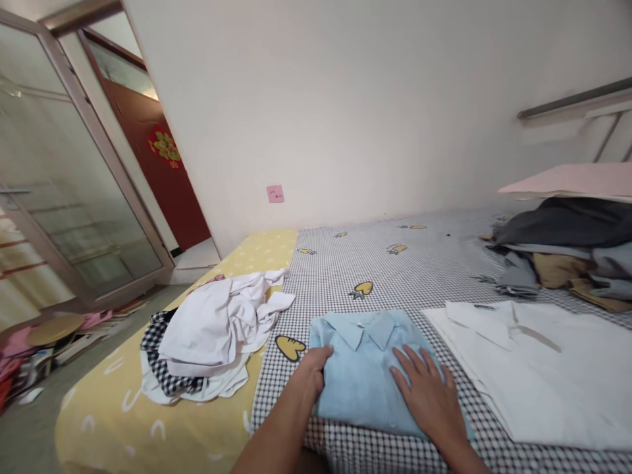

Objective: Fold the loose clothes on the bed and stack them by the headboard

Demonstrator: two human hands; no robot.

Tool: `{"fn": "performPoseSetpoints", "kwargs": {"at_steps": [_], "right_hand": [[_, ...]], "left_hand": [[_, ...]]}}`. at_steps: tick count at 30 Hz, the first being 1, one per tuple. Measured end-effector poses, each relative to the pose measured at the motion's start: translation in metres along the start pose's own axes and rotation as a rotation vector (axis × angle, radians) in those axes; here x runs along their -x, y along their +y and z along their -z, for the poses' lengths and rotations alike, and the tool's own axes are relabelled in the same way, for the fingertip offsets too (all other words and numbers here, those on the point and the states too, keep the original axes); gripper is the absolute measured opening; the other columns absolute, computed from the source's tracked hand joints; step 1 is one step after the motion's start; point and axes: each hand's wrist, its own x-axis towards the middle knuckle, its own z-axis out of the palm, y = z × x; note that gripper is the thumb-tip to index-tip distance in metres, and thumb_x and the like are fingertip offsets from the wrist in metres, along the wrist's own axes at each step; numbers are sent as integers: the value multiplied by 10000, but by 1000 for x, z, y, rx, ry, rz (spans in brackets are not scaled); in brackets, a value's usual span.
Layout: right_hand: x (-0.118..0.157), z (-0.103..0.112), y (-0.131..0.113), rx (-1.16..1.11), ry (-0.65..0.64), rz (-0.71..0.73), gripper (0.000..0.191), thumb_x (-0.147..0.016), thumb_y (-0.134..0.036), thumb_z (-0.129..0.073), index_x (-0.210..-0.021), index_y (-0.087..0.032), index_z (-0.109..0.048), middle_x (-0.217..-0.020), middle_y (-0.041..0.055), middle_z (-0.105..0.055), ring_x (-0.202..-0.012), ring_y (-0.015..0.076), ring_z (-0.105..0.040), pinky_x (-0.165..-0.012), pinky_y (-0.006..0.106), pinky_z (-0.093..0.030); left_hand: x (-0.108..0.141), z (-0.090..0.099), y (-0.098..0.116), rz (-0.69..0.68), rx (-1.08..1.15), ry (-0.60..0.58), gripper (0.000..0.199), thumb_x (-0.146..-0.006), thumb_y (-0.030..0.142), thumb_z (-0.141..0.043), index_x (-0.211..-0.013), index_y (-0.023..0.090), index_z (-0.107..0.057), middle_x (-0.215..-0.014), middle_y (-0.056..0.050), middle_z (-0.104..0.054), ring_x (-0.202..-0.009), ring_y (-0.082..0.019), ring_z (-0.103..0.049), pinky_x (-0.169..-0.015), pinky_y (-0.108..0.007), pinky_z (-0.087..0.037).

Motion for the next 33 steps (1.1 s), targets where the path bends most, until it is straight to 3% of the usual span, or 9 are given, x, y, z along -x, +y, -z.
{"fn": "performPoseSetpoints", "kwargs": {"at_steps": [5, 12, 17, 21, 23, 25, 27, 30, 33], "right_hand": [[0, 3, -1, -5, -21, -11, 537, -975, -506, -307, -1419, -321, -545, -1522, 3, -504, -1445, 299, -361, -1167, 572, -220], [0, 1, 0, -3, -7, -3, 529, -985, -502, -308, -1426, -321, -538, -1530, 8, -495, -1447, 303, -354, -1173, 574, -202], [-1, 1, 0, -40, -13, -1, 515, -995, -493, -318, -1427, -320, -539, -1526, 11, -500, -1448, 314, -351, -1171, 578, -205], [-2, 0, 0, -68, 0, -1, 502, -994, -496, -359, -1433, -323, -530, -1534, 7, -491, -1458, 317, -335, -1175, 586, -194], [-2, 1, 0, -75, 4, -7, 492, -998, -480, -361, -1431, -321, -532, -1535, 11, -490, -1458, 313, -338, -1177, 585, -192], [-1, 3, 0, -81, -5, -11, 486, -1000, -472, -359, -1426, -321, -538, -1537, 11, -487, -1460, 310, -336, -1179, 583, -194], [-1, 6, 0, -92, -24, -17, 488, -998, -482, -361, -1428, -331, -536, -1540, 2, -482, -1465, 308, -330, -1183, 581, -195], [-1, 9, -2, -115, -57, -32, 499, -993, -508, -360, -1437, -347, -524, -1548, -12, -468, -1476, 306, -315, -1191, 586, -183], [-2, 12, -3, -144, -87, -47, 498, -993, -502, -363, -1441, -348, -518, -1565, -16, -442, -1490, 298, -291, -1204, 581, -156]], "left_hand": [[5, 5, -9, 130, -16, 34, 299, -960, 405, -566, -1077, 145, -658, -1017, -58, -743, -893, -183, -712, -885, -418, -564], [10, 13, 11, -16, -218, 248, 325, -944, 444, -581, -1064, 153, -659, -1053, -66, -718, -935, -191, -690, -866, -414, -566], [41, 22, 40, -318, -468, 406, 382, -876, 224, -611, -1247, 133, -608, -1266, -197, -664, -1225, -329, -596, -1058, -532, -434], [77, -11, 56, -759, -830, 539, 558, -931, 99, -354, -1473, 209, -425, -1599, -153, -372, -1508, -271, -271, -1228, -585, -78], [81, -30, 52, -979, -1099, 564, 544, -971, 162, -322, -1511, 198, -385, -1623, -162, -323, -1521, -286, -240, -1225, -607, -57], [70, -38, 38, -1033, -1278, 542, 564, -990, 326, -403, -1532, 179, -357, -1605, -202, -337, -1507, -342, -262, -1213, -626, -125], [46, -33, 16, -945, -1367, 492, 650, -955, 442, -497, -1527, 159, -370, -1560, -241, -395, -1478, -386, -313, -1195, -625, -205], [5, -15, -18, -808, -1403, 454, 667, -939, 481, -517, -1508, 153, -402, -1551, -265, -387, -1456, -401, -350, -1177, -591, -278], [-20, -4, -37, -824, -1395, 495, 653, -957, 497, -467, -1516, 171, -379, -1580, -266, -324, -1471, -394, -319, -1187, -578, -256]]}}
